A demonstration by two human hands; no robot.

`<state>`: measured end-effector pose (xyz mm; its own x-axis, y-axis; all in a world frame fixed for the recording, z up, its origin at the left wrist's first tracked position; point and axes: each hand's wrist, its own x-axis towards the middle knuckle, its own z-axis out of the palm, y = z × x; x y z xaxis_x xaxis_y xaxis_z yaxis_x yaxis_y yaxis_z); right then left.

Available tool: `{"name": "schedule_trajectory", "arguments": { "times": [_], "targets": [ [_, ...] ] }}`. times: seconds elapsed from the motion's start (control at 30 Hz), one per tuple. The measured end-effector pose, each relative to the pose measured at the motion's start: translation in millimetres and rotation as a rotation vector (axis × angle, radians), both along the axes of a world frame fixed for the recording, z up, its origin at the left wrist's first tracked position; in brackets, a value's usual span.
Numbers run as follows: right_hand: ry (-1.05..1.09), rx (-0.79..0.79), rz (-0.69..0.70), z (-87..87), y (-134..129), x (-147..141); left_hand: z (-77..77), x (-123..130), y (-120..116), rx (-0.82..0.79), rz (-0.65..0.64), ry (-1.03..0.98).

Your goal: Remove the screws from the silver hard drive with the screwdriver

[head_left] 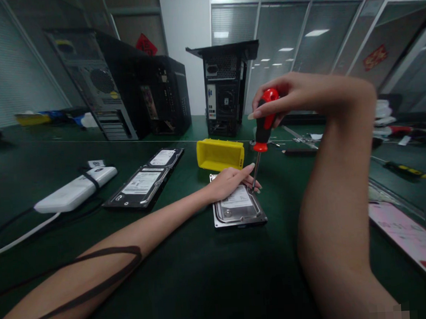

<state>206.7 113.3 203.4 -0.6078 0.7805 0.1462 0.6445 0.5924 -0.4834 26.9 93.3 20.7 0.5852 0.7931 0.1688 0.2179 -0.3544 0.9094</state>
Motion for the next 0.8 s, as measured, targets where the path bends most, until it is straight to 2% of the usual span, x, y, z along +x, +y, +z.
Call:
{"name": "schedule_trajectory", "arguments": {
  "times": [0.33,0.6,0.8],
  "targets": [
    [0.010,0.061,0.023,-1.0,-3.7,-3.8,1.1,-0.6,-1.1,0.023,0.002,0.025],
    [0.049,-0.064,-0.004,0.3,-5.6,-6.0,2.3,-0.3,-1.2,0.022,0.011,0.036],
    [0.070,-0.090,0.022,-1.6,-3.4,1.4,2.5,-0.2,-2.7,0.027,0.012,0.037]
  ]
}}
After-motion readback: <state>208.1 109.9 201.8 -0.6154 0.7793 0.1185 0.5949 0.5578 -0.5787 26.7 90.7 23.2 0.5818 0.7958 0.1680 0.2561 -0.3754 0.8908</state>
